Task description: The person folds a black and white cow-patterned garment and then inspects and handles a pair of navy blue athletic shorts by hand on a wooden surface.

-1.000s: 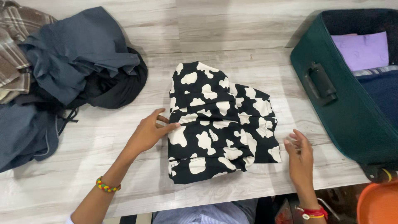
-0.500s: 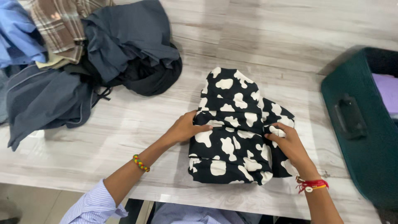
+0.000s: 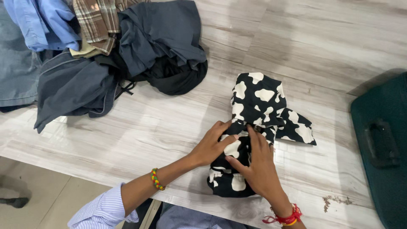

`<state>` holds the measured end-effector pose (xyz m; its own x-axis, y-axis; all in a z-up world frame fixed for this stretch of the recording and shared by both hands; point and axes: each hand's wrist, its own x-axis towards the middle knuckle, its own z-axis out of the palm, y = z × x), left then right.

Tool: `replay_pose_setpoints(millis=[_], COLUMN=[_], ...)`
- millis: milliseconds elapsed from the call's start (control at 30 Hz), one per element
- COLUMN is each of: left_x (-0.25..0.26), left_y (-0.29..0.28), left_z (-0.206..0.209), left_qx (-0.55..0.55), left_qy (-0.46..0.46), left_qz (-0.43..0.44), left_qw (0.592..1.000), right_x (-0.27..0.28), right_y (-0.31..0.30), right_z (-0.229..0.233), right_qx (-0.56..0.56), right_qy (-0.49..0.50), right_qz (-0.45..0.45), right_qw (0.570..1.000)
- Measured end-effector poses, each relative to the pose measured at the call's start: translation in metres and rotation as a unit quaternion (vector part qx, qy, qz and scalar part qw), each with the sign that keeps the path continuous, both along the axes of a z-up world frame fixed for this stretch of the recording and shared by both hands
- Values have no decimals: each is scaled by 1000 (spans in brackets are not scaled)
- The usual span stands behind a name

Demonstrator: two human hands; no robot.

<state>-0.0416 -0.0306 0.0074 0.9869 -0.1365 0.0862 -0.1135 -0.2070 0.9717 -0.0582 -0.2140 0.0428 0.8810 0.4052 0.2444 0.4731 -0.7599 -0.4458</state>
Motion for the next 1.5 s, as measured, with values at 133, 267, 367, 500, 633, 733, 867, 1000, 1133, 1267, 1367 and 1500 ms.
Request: replay_pose_setpoints(millis=[133, 267, 367, 500, 633, 733, 867, 1000, 1133, 1267, 1367, 1500], left_x=[-21, -31, -32, -31, -50, -65, -72, -69, -53, -16, 45, 119], left_y=[-12, -26, -35, -16, -7, -12, -10, 6, 61, 162, 227, 292], left_z=[20, 42, 59, 76, 80, 75, 71, 88, 131, 175, 164, 106], left_qx=[10, 57, 215, 282, 92, -91, -66, 10, 112, 270, 407, 551], left_qy=[-90, -258, -366, -411, -212, -94, -141, -154, -493, -545, -473, -372], left_qz=[-108, -216, -90, 51, -145, -233, -165, -72, 123, 265, 309, 298], left_qw=[990, 940, 901, 865, 962, 964, 974, 985, 854, 748, 718, 685], right_x=[1, 16, 23, 29, 54, 47, 20, -15, -25, -23, -24, -22], right_y=[-17, -49, -84, -153, -204, -205, -162, -131, -105, -93, -78, -68], right_z=[6, 5, -15, -73, -134, -141, -88, -3, 43, 46, 34, 28], right_qx=[101, 283, 445, 536, 513, 529, 499, 301, 385, 413, 393, 306], right_qy=[127, 112, 199, 247, 336, 323, 309, 167, 69, 175, 245, 307], right_qz=[-68, -74, -106, -87, -33, -29, -66, 3, 11, -32, -40, -29], right_qw=[984, 950, 866, 802, 789, 784, 807, 939, 920, 893, 885, 901])
